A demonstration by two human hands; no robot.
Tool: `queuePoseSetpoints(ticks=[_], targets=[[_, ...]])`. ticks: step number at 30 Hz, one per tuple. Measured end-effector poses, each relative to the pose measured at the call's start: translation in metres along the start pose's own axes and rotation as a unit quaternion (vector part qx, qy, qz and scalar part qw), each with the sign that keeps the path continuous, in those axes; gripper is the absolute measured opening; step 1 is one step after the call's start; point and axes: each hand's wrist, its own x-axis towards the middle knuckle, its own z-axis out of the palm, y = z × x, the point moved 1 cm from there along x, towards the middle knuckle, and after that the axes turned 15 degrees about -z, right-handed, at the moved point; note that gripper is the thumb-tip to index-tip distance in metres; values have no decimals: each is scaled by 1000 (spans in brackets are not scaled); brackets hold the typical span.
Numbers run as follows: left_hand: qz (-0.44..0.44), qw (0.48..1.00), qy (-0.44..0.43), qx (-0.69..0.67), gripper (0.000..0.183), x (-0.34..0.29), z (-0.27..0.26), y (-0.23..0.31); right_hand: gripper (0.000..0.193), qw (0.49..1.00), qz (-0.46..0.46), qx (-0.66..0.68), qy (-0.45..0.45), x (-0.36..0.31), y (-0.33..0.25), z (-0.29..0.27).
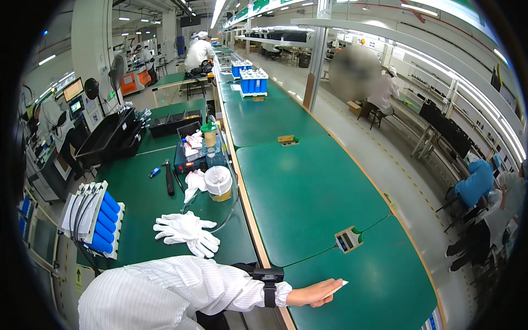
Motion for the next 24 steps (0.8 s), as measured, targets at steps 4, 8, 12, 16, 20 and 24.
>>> queuePoseSetpoints(ticks=[4, 8, 12, 16, 20, 24], targets=[[5, 1000, 6, 4, 51, 6, 1, -7, 18, 998, -4, -23, 65, 3, -8, 9], [-4, 999, 14, 30, 51, 6, 0, -9, 16, 993, -1, -39, 111, 4, -21, 28], [12, 999, 20, 43, 51, 4, -1, -13, 15, 991, 58, -22, 122, 0, -26, 36], [12, 999, 18, 40, 47, 7, -2, -14, 15, 984, 115, -14, 136, 3, -30, 38], [13, 999, 31, 42, 47, 3, -3, -9, 15, 978, 154, -17, 142, 9, -32, 39], [10, 999, 20, 35, 50, 5, -3, -12, 16, 972, 197, -35, 125, 13, -36, 40]])
